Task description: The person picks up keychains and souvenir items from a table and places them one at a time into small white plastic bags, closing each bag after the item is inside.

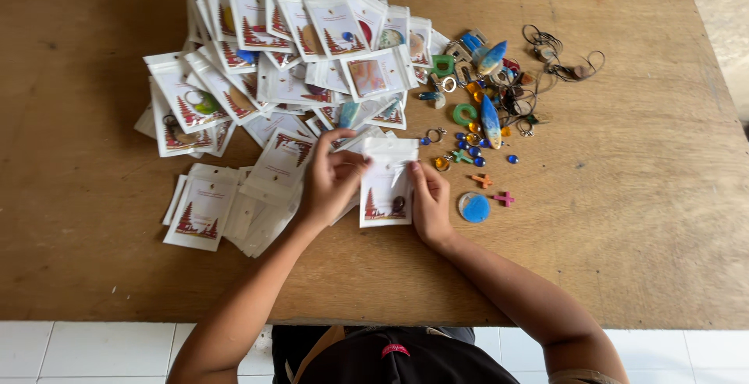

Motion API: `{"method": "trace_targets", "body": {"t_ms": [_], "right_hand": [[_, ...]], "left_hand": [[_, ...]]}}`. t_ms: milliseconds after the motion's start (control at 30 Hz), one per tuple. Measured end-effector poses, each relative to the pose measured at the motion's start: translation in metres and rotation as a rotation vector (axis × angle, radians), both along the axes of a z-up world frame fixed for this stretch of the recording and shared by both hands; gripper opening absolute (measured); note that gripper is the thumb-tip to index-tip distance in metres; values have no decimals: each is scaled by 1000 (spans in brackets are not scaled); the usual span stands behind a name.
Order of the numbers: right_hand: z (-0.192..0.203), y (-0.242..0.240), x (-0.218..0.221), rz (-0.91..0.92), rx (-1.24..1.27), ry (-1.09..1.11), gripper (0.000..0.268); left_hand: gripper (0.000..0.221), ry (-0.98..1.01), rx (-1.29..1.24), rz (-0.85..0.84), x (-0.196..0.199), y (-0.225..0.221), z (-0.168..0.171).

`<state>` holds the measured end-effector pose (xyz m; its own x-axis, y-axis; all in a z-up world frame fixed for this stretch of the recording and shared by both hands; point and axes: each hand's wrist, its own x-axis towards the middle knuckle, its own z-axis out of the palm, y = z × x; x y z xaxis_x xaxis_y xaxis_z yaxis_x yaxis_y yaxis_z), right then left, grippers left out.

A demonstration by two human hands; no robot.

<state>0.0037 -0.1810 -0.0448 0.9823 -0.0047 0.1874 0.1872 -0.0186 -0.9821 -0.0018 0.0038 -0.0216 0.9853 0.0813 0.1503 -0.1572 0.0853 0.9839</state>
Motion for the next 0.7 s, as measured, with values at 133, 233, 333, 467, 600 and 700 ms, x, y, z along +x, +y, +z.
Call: {"method": "trace_targets", "body": {"t_ms": [133,233,333,467,600,700], "right_hand": [[-19,-6,7,-118,8,-45,42],[-24,-8,11,-100,56,-6,40],[-15,-4,6,108,78,-10,11],[8,1,7,212,141,14,45],[32,-15,47,80,-27,-148,57],[33,-47,107,-87,-256,-271,48]], "left_hand": [[82,11,164,-192,-9,-6,20],[74,-35,205,-152,-4,-5,8],[58,-128,200,-1,5,-5,-7],[52,-137,212,38,4,-2,3],[59,-166,351,10,1,-6,-1],[57,-195,484,-32,-5,-10,9]]}}
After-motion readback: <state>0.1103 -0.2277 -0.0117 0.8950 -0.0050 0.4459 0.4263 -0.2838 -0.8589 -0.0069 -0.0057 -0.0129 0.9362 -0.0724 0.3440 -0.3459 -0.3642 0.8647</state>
